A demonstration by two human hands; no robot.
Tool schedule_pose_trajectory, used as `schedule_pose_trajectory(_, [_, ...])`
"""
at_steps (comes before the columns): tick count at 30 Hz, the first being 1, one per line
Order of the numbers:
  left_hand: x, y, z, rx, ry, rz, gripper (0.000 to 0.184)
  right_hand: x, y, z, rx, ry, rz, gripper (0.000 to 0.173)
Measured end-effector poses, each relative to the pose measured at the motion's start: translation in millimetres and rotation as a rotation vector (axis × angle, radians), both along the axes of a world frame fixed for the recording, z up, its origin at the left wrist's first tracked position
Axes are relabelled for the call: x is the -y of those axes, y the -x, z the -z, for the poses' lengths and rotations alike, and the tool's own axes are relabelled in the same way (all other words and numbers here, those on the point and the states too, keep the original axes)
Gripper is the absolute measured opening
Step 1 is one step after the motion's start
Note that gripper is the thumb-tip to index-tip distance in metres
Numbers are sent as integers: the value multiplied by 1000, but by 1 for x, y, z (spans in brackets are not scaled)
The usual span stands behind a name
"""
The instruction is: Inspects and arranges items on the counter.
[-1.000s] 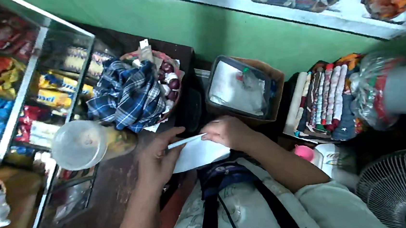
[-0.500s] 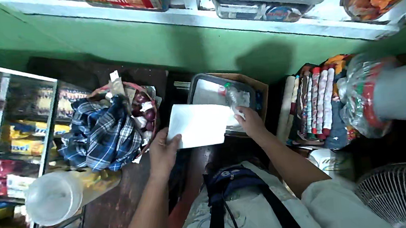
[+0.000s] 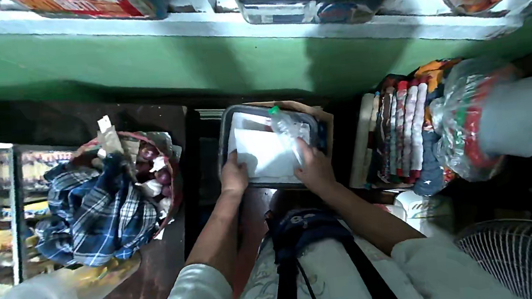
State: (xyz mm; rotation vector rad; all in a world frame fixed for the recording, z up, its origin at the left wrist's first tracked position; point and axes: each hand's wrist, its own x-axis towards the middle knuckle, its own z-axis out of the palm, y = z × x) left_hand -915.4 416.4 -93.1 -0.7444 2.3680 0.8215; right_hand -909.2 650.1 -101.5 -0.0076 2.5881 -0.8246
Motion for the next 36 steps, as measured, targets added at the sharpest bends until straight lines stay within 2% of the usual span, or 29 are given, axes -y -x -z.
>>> schedule_pose_trajectory(4, [-7, 9, 21, 39, 38, 8, 60, 7, 5, 18, -99, 30, -195, 77])
schedule_pose_trajectory(7, [-9, 7, 16, 36, 51, 22, 76, 12, 19, 41, -161, -35, -220, 76])
schedule_pose_trajectory(9, [-8, 1, 9, -3, 51, 65, 80, 10, 28, 55, -212, -78, -253, 72])
schedule_pose_trajectory(12, [-7, -9, 1, -72, 85, 149, 75, 2, 39, 68, -284, -45, -315, 73])
schedule_pose_trajectory(15, [-9, -20, -5, -96, 67, 209, 67, -1, 52, 70, -346, 22, -250, 66])
schedule_pose_trajectory(18, [-17, -33, -9, -90, 17, 262, 62, 3, 59, 65, -335, -66, -154, 51])
schedule_pose_trajectory(21, [-9, -46, -21, -148, -46, 275, 53, 9, 63, 63, -298, -131, -120, 55])
schedule_pose_trajectory(24, [17, -66, -48, -403, 61, 225, 44, 0, 55, 63, -398, -50, -123, 60])
schedule_pose_trajectory(27, [70, -80, -83, -606, 426, 131, 47, -19, 38, 43, -353, -5, -169, 57])
schedule_pose_trajectory(28, [92, -84, -95, -589, 547, 76, 54, -26, 28, 38, -345, -1, -175, 56])
schedule_pose_trajectory(30, [135, -91, -119, -429, 666, -49, 79, -40, 6, 31, -361, 3, -161, 55])
schedule_pose_trajectory(32, [172, -101, -126, -231, 652, -144, 106, -52, -21, 23, -335, -44, -113, 54])
schedule_pose_trajectory(33, [187, -105, -123, -176, 640, -173, 114, -55, -35, 22, -334, -67, -77, 54])
schedule_pose_trajectory(35, [203, -112, -120, -143, 620, -209, 117, -56, -63, 19, -319, -65, -10, 54])
schedule_pose_trajectory(36, [208, -116, -118, -147, 600, -223, 111, -54, -78, 18, -311, -41, 20, 53])
